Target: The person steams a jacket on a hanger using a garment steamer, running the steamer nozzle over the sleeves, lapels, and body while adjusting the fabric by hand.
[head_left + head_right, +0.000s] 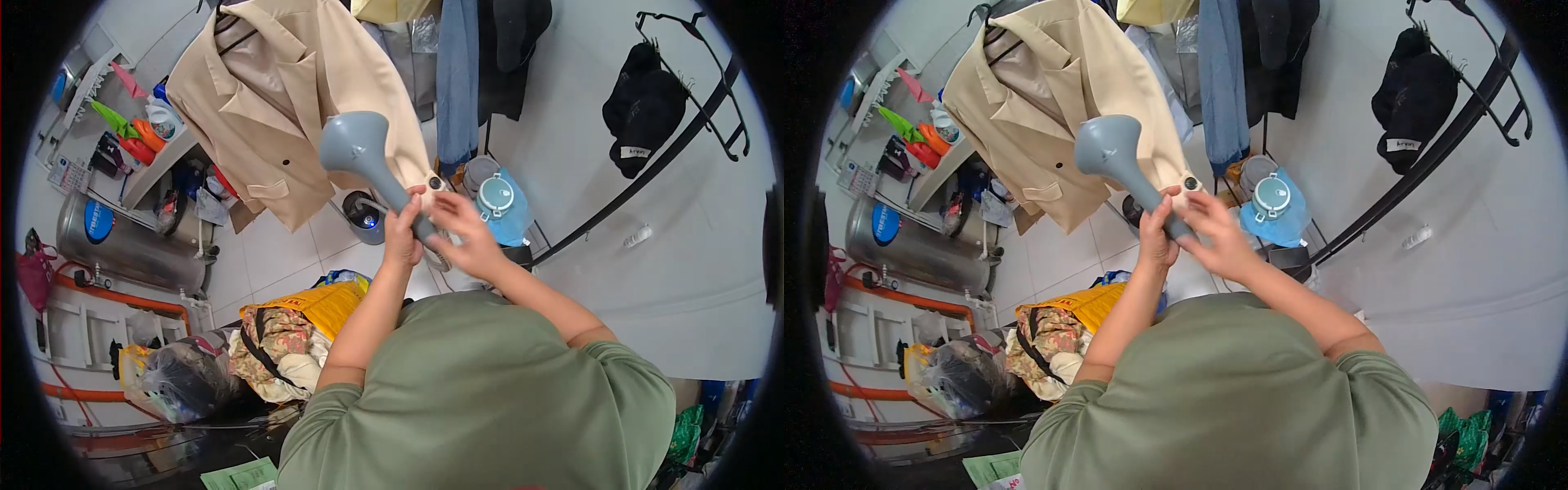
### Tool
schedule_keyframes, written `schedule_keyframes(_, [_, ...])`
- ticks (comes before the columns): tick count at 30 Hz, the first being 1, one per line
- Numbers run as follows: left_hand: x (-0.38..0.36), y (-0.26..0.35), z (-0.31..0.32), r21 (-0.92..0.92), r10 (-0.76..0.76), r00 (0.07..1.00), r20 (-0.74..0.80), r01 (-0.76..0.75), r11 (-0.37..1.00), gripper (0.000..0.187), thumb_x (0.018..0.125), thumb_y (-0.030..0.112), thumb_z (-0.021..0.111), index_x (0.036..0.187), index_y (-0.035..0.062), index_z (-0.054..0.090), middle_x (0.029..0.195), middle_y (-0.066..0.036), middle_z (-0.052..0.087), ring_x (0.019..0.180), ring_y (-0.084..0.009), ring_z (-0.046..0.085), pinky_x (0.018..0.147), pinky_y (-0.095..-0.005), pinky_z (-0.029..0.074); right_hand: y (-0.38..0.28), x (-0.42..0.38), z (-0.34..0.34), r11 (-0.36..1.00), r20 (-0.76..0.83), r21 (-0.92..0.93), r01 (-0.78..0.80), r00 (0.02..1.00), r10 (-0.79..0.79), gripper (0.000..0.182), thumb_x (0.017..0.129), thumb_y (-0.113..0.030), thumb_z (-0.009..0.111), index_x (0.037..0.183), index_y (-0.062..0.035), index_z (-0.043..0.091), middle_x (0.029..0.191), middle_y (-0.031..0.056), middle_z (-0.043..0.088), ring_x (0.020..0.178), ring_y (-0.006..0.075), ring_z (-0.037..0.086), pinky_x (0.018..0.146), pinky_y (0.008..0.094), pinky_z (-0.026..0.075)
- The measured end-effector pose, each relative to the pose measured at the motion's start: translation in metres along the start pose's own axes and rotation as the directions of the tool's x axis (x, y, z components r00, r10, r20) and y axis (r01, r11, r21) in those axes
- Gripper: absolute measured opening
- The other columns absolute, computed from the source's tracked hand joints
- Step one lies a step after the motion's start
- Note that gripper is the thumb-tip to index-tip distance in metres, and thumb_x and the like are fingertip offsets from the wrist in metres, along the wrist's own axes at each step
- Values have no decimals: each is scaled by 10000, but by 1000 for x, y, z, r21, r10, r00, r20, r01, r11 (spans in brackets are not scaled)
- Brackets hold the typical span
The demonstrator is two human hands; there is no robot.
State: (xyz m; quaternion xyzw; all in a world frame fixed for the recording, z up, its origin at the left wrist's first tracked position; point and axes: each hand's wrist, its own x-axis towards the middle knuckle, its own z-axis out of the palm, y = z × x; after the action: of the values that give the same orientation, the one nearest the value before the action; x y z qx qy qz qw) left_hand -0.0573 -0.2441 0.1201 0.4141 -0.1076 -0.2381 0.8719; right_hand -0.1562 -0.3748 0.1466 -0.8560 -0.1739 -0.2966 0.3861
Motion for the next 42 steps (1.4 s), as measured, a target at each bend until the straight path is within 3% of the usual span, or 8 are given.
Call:
schedule_keyframes(2, [0, 5, -11, 0, 3, 1000, 22, -3, 1000, 397, 917, 281, 675, 1205, 22, 585, 1105, -115, 602, 985, -216, 625, 860, -344, 537, 35, -21, -8, 931, -132, 108, -348, 924, 360, 676, 866, -177, 760, 1439, -25, 434, 1237, 199, 586, 1122, 281, 597, 975, 367, 478])
schedule_keyframes(5, [0, -4, -31, 78, -26, 998, 50, 22, 997, 387, 914, 257, 661, 1218, 35, 571, 1167, -131, 591, 1059, -239, 620, 873, -369, 543, 57, -33, 7, 232, 299, 555, -799, 452, 840, 639, 912, -182, 742, 1454, -53, 428, 1245, 141, 623, 1026, 181, 621, 902, 316, 513])
schedule_keyframes(8, [-6, -3, -18, 110, -2, 992, 127, -12, 994, 391, 906, 259, 670, 1212, 37, 570, 1200, -132, 581, 1132, -265, 606, 902, -411, 543, 24, -15, 27, 335, 92, 860, -386, 761, 642, 620, 905, -159, 744, 1438, -43, 450, 1226, 130, 640, 977, 156, 617, 846, 273, 512])
schedule_keyframes(12, [-20, 1, -16, 121, -73, 985, 153, 54, 991, 367, 900, 248, 682, 1175, 32, 570, 1218, -121, 562, 1152, -273, 598, 927, -427, 545, 63, -23, -7, 463, -68, 533, -708, 510, 857, 332, 902, -99, 731, 1213, -13, 656, 1074, 64, 688, 914, 112, 617, 792, 243, 493])
schedule_keyframes(19, [-19, -5, -51, 246, -17, 998, 57, 3, 969, 399, 873, 198, 697, 1194, 96, 483, 980, -97, 497, 583, -203, 561, 558, -379, 526, 81, -41, -99, 528, -452, 839, -128, 374, 810, 204, 968, -126, 661, 1137, -12, 663, 1022, 44, 678, 932, 119, 609, 864, 273, 477])
schedule_keyframes(30, [4, 65, -55, 358, 345, 928, 144, -374, 856, 342, 956, 150, 663, 1125, 88, 372, 815, -60, 571, 696, -152, 600, 610, -302, 534, 30, -40, -170, 855, -742, 52, -516, 553, 379, 233, 997, -143, 618, 1150, 19, 684, 1059, 67, 695, 946, 118, 625, 827, 269, 499])
schedule_keyframes(36, [21, 80, -60, 438, 437, 880, 187, -473, 765, 234, 976, 200, 657, 1089, 50, 516, 861, -35, 603, 731, -108, 596, 646, -274, 513, -11, -15, -181, 890, -807, 405, -211, 375, 457, 195, 1010, -86, 560, 1149, 8, 659, 1066, 81, 678, 922, 121, 623, 829, 273, 499])
schedule_keyframes(42, [46, 93, -31, 610, 387, 893, 232, -443, 657, 331, 970, 228, 670, 1193, 3, 573, 865, -22, 592, 713, -74, 569, 608, -224, 478, -17, -32, -209, 864, -697, 182, -470, 558, 450, 188, 975, -37, 521, 1088, 11, 663, 1075, 54, 674, 918, 117, 602, 832, 242, 465])
